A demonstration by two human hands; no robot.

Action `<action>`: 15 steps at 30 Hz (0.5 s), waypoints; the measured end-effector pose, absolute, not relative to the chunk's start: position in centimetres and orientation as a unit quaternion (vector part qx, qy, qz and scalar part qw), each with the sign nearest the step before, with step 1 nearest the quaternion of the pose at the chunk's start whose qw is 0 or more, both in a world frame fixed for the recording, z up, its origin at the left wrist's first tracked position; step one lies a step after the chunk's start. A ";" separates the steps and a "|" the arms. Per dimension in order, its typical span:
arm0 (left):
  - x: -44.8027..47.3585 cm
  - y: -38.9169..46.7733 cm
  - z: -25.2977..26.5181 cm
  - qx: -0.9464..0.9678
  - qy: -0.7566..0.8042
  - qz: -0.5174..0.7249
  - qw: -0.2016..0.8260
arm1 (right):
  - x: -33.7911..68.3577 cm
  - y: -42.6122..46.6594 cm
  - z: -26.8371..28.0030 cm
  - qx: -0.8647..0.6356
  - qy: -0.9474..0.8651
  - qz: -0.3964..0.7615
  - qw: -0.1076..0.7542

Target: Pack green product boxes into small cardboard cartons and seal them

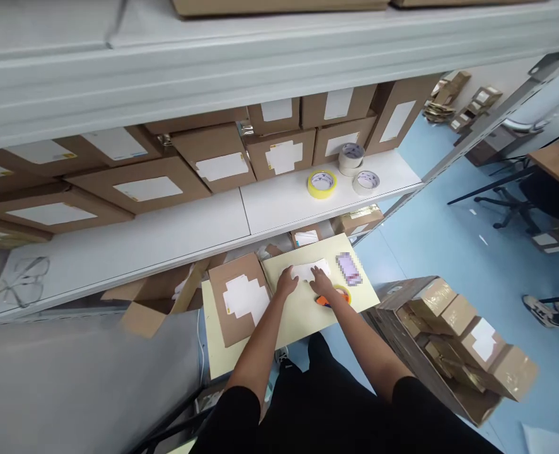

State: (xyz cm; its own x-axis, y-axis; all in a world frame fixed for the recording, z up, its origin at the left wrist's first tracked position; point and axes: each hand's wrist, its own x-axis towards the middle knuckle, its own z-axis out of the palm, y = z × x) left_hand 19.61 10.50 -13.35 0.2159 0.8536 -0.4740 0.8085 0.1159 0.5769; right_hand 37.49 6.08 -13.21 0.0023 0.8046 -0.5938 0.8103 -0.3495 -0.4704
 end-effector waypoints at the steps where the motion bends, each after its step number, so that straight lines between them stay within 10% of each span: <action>1: 20.1 11.3 -14.2 0.675 0.624 0.006 0.393 | 37.6 6.7 -14.2 0.694 0.581 -0.423 0.050; 15: 20.5 13.4 -15.9 0.653 0.670 -0.006 0.354 | 37.8 8.1 -19.6 0.647 0.592 -0.454 0.158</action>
